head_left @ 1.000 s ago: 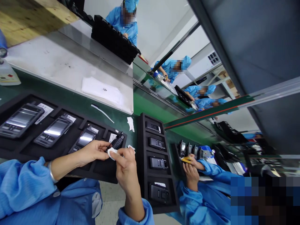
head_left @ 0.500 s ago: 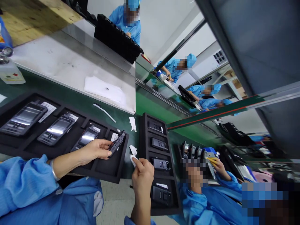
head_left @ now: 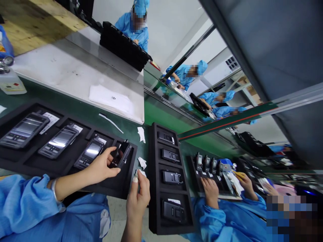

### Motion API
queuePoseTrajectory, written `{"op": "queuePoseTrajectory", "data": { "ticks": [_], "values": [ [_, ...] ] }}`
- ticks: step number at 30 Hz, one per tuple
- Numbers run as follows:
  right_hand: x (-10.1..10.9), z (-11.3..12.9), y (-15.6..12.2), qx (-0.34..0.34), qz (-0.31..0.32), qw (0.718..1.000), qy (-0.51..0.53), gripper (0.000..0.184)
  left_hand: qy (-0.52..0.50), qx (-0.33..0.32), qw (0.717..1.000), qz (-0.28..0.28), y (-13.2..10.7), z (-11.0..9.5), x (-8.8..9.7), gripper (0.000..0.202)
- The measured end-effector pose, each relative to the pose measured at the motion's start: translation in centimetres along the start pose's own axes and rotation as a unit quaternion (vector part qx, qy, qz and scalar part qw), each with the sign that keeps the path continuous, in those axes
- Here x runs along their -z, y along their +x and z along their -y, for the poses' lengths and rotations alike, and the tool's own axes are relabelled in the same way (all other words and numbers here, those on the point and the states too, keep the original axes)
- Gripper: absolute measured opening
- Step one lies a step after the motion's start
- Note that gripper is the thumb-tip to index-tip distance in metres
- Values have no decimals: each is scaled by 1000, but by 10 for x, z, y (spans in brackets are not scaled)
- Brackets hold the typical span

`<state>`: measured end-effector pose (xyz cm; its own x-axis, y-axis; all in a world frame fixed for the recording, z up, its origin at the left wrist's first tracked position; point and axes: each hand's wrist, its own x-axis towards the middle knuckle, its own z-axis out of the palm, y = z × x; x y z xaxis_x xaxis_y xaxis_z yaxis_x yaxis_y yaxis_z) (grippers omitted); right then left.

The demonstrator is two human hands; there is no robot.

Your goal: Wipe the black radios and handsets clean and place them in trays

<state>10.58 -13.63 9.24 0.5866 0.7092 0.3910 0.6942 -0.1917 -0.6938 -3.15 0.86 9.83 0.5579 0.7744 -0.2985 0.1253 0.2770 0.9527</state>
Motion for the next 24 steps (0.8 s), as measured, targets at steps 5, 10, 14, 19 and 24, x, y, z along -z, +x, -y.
{"op": "queuePoseTrajectory", "data": {
  "ticks": [5,10,14,19,24],
  "values": [
    [-19,30,14,-38,107,993,25,41,188,-56,980,-24,-5,-8,-7,76],
    [-30,36,17,-92,169,978,76,46,319,-105,941,-43,-8,-9,-4,58],
    [-33,29,18,-133,181,967,120,49,414,-113,903,-23,-15,-9,-5,47],
    [-31,19,22,-138,157,974,86,55,508,-146,849,-1,-23,-3,-13,45],
    [-26,13,19,-100,143,985,14,52,537,-183,824,-3,-23,7,-15,59]
  ]
}}
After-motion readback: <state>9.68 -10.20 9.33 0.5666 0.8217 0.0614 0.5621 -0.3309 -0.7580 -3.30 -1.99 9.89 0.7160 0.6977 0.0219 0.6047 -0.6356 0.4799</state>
